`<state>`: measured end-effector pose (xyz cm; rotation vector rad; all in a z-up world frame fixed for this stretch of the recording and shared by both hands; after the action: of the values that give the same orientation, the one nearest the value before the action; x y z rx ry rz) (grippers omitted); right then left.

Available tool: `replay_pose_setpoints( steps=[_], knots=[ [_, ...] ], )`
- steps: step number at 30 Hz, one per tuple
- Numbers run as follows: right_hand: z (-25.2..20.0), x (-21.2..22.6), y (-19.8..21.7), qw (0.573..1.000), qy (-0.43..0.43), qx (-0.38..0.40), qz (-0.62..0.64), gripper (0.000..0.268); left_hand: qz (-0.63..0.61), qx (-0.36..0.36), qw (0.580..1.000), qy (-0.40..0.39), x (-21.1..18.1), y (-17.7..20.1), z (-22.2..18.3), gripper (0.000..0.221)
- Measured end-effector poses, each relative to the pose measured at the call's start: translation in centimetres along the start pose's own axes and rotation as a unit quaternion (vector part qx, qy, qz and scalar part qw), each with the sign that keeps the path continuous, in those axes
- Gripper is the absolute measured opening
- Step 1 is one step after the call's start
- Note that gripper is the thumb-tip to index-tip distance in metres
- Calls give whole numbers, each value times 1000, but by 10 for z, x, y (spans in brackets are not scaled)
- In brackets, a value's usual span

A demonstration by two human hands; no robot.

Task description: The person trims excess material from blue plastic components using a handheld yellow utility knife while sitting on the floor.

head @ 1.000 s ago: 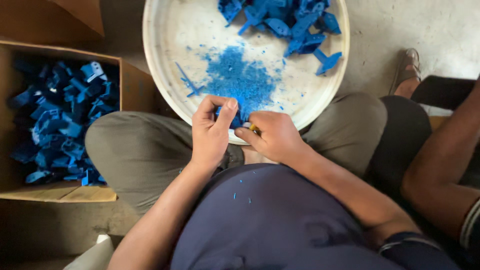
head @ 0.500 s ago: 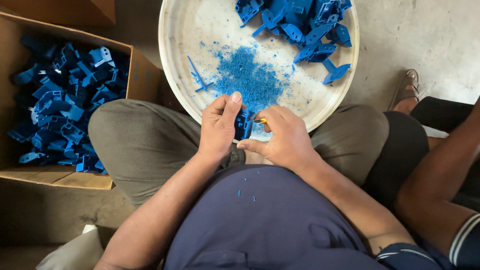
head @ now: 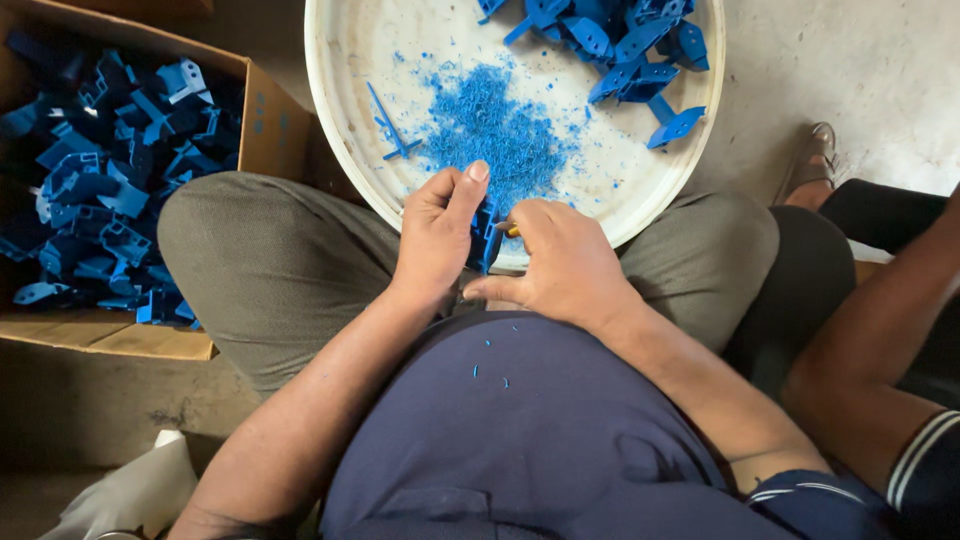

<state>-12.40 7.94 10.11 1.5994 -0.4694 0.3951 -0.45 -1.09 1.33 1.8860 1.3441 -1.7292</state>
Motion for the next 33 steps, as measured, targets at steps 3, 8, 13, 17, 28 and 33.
replay_pose_setpoints(
  steps=[3,8,13,17,28,33],
  knots=[
    [1,0,-3,1000,-26,12,4,67,-10,-3,1000,6,0,-1,-1,40],
    [0,-1,-7,1000,-18,0,3,60,9,-8,1000,-21,-1,-1,0,41],
    [-2,-2,-10,999,-31,9,-1,57,28,-10,1000,-11,-3,0,0,42],
    [-5,1,-15,999,10,-10,-34,43,18,-19,1000,-2,-5,-1,2,42],
    [-4,-2,-12,1000,-10,-13,14,57,-72,37,996,28,-6,-2,-1,25],
    [-3,-3,-11,1000,-23,19,5,56,-38,22,998,34,-5,-1,-1,27]
  ],
)
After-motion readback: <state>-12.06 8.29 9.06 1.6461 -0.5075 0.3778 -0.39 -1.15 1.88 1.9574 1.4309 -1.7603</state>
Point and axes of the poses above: each hand's wrist, its own z-axis towards the middle knuckle, its own y-axis out of the back of the hand, x = y × z, the point moved 1 cm from there along z, towards the middle knuckle, and after that the axes turned 7 degrees about x, right-handed, at the moved point
